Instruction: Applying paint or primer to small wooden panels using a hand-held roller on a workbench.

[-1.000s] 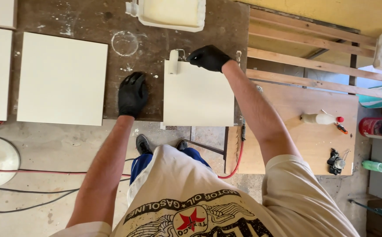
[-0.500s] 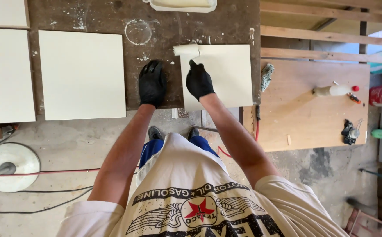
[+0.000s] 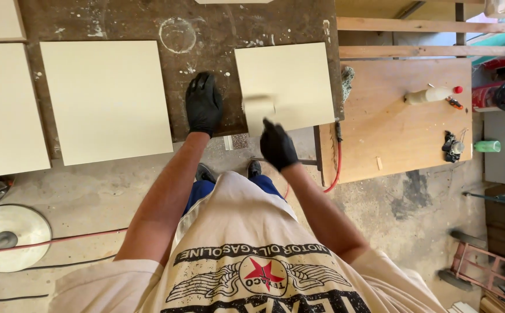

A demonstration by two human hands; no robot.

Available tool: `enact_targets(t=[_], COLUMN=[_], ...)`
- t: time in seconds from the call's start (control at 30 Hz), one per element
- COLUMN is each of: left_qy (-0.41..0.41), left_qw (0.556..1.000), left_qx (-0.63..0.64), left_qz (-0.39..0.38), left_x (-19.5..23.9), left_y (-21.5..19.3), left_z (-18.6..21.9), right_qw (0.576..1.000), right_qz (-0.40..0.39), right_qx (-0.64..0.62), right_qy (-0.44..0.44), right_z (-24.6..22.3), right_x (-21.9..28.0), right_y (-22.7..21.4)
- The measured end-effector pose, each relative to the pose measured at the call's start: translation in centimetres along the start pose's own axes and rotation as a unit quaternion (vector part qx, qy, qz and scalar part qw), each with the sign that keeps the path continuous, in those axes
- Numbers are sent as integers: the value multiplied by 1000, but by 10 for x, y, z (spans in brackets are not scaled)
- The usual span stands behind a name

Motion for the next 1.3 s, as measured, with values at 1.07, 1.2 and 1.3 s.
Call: enact_targets(t=[1.07,1.2,1.3], left_qy=[13,5,-5], left_qw=[1000,1000,1000], left_qx=[-6,-12,-2], left_qz=[0,-1,-5], left_x=[3,4,4], left_y=[2,6,9], left_z=[-1,-2,-6], right_qw=[971,985,976], right_qz=[-103,-80,-71], right_qx=[195,139,136], right_qy=[-92,-57,-154], right_z=[15,-7,-26], right_x=[-49,62,55], right_y=[35,-8,-27])
Point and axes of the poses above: each hand's wrist, its own x-axis away from the middle knuckle, its own y-axis out of the palm, z = x × y, the point moved 8 cm from there along -x, towards the middle knuckle, and after that the axes turned 2 degrees about y, right-handed, at the moved point
